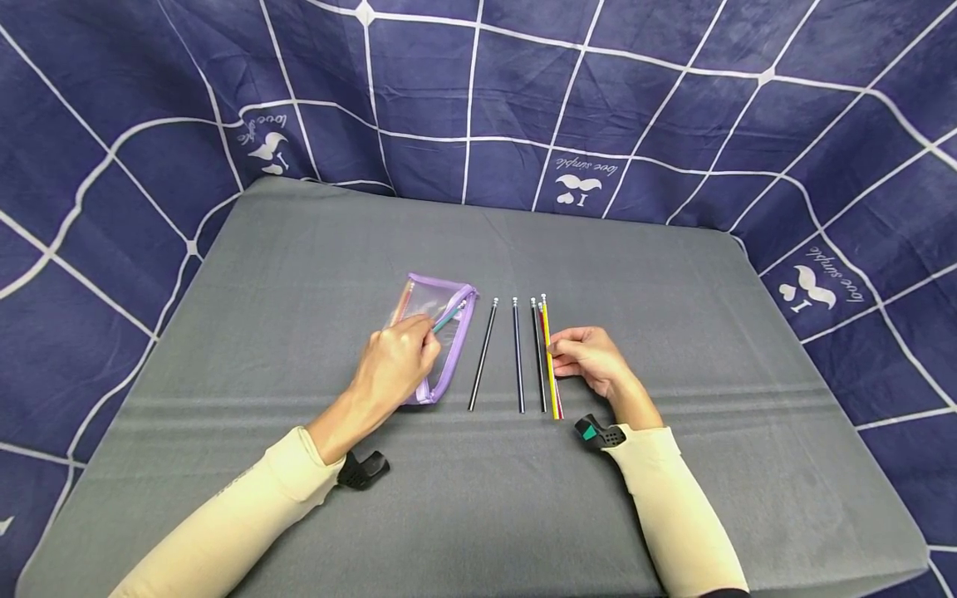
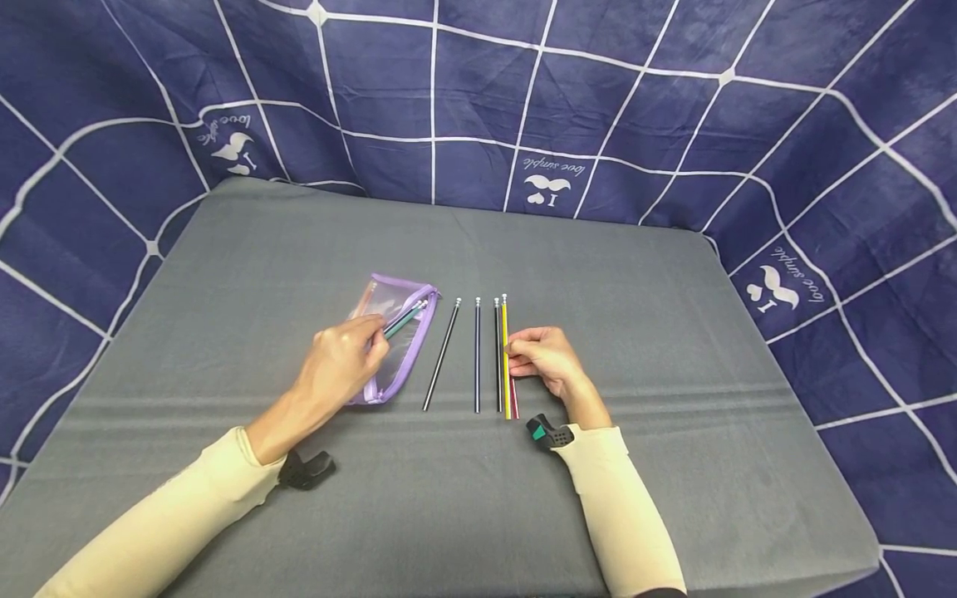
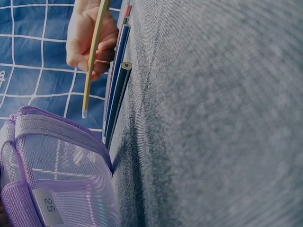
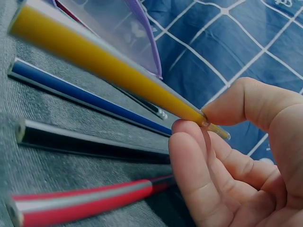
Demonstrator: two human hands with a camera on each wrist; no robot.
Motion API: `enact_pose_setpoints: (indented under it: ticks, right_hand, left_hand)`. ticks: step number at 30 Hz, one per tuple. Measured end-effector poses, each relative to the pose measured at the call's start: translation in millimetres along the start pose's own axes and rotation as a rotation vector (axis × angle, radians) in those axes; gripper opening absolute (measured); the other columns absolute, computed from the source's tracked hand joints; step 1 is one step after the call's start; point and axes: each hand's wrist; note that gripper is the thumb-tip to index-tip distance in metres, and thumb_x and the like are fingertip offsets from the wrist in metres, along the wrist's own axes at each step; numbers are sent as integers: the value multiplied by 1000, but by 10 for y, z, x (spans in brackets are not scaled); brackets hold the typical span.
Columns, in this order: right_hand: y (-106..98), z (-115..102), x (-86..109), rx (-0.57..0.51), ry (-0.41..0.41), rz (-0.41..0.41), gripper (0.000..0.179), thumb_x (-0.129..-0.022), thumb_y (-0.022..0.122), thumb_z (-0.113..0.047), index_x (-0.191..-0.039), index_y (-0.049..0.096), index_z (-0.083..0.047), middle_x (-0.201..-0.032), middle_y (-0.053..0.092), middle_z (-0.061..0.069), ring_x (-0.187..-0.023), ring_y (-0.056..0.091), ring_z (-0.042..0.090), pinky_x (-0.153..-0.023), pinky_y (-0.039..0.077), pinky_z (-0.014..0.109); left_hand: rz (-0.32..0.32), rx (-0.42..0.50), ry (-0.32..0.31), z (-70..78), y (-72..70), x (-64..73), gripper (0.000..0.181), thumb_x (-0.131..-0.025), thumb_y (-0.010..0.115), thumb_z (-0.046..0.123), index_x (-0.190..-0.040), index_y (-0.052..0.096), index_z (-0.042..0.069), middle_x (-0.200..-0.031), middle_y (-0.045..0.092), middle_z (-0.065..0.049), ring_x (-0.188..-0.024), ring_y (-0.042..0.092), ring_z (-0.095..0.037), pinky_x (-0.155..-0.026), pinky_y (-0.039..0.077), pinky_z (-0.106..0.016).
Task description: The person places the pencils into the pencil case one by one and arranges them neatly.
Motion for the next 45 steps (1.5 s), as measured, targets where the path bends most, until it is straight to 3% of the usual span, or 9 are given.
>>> enact_pose_setpoints:
  ticks: [19,32,45]
  right_hand:
    - [238,-37,-6,4,-22,-92,12,-82,55,10,-90,61,3,-69,65,4,-56,64,9,-56,55,23]
    - [418,-61,-51,13,-8,-123,13,-83,56,11,-95,59,10,-69,65,6,-58,64,11,-58,55,24]
    - [573,-57,-92,37,-3,-164,21,-81,55,9,-101,58,16,-69,65,6,-59,64,11,-57,55,23]
  left_hand:
    - [9,4,-3,-9,7,-2,11,-77,57,-5,-69,55,3,-64,53,-8,-52,50,-24,-47,47,-46]
    - [6,5,-4,-9,12,4,9,-76,57,-5,-71,57,1,-66,55,-9,-53,53,-25,-48,48,-46]
    - [12,1,-2,-9,14,-4,14,-76,56,-6,-67,52,3,-63,51,-8,-51,48,-23,-47,47,-45]
Point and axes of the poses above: each hand's wrist, its own x-axis away from the middle knuckle, its own y-axis out of the palm, z = x × y
